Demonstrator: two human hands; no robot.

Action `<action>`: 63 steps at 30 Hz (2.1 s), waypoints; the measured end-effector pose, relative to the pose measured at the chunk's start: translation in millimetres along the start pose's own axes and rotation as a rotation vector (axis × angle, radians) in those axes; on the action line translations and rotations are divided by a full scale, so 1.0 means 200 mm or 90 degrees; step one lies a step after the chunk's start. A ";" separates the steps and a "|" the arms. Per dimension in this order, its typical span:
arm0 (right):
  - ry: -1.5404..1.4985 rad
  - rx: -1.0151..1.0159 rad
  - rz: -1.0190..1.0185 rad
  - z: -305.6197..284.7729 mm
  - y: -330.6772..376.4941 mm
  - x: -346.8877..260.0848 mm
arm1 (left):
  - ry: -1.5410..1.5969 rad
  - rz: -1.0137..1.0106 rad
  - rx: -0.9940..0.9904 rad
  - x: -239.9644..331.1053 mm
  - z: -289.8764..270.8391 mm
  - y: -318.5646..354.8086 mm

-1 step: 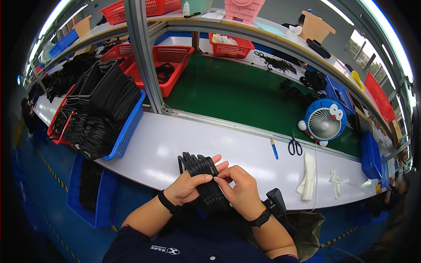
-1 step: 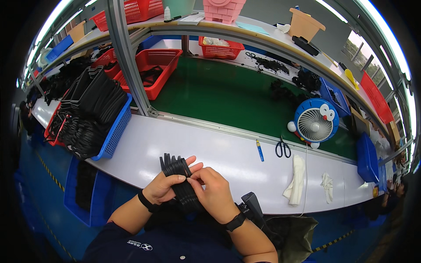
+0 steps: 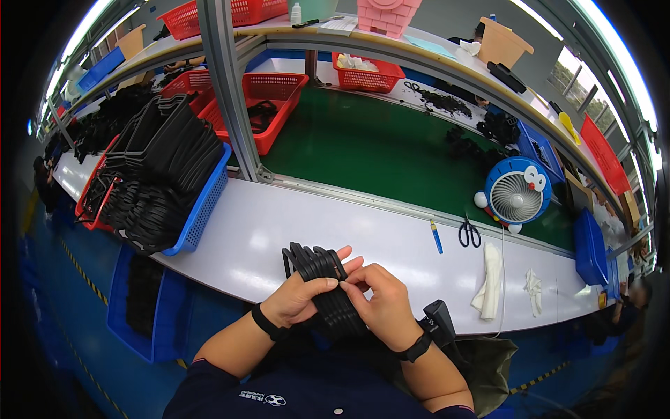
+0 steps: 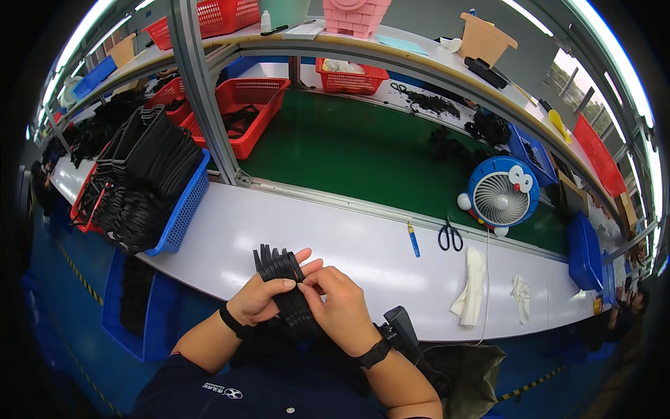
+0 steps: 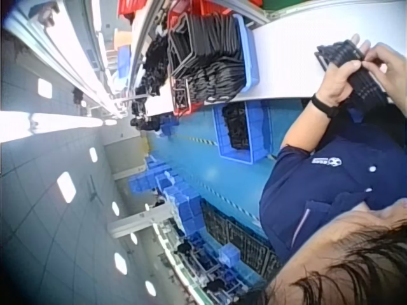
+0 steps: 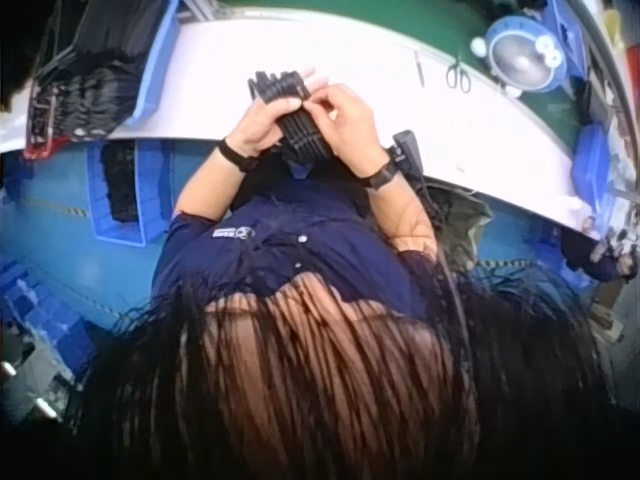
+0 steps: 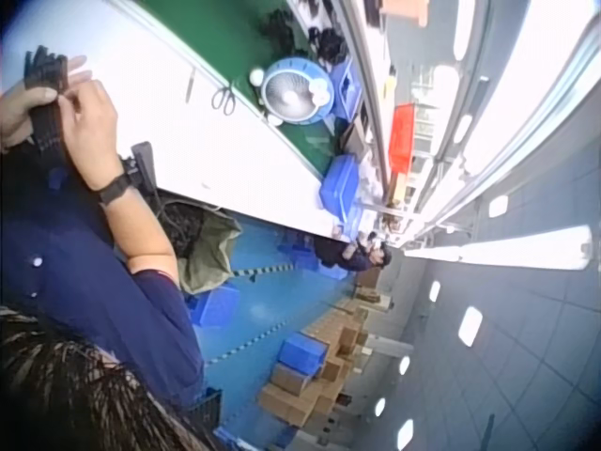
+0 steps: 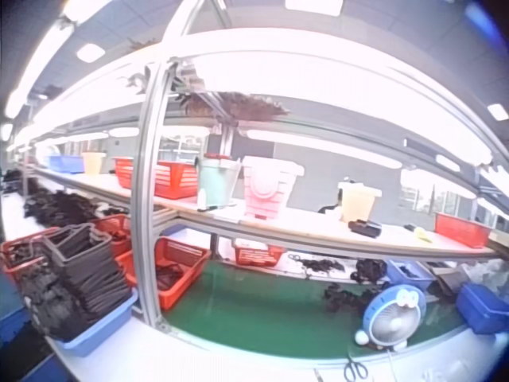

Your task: The recorder is wiping down black plastic frame components with a cloth and manually assembling them at a factory workstation.

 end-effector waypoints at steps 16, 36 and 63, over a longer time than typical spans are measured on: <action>-0.041 0.035 0.020 -0.07 0.04 0.10 | 0.063 0.031 -0.033 0.02 -0.02 -0.01; 0.194 0.083 -0.165 -0.03 0.01 -0.15 | 0.092 0.043 -0.079 0.01 0.01 -0.04; -0.004 0.088 0.055 -0.08 0.02 0.04 | 0.018 0.068 -0.045 0.01 0.03 -0.03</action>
Point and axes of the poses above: each hand's wrist, its own y-axis away from the middle knuckle, its own z-axis out of the palm, x = y × z, the point moved 9 cm from there along -y, towards the middle knuckle, and after that the axes turned 2 degrees about -x, right-handed, at the moved point
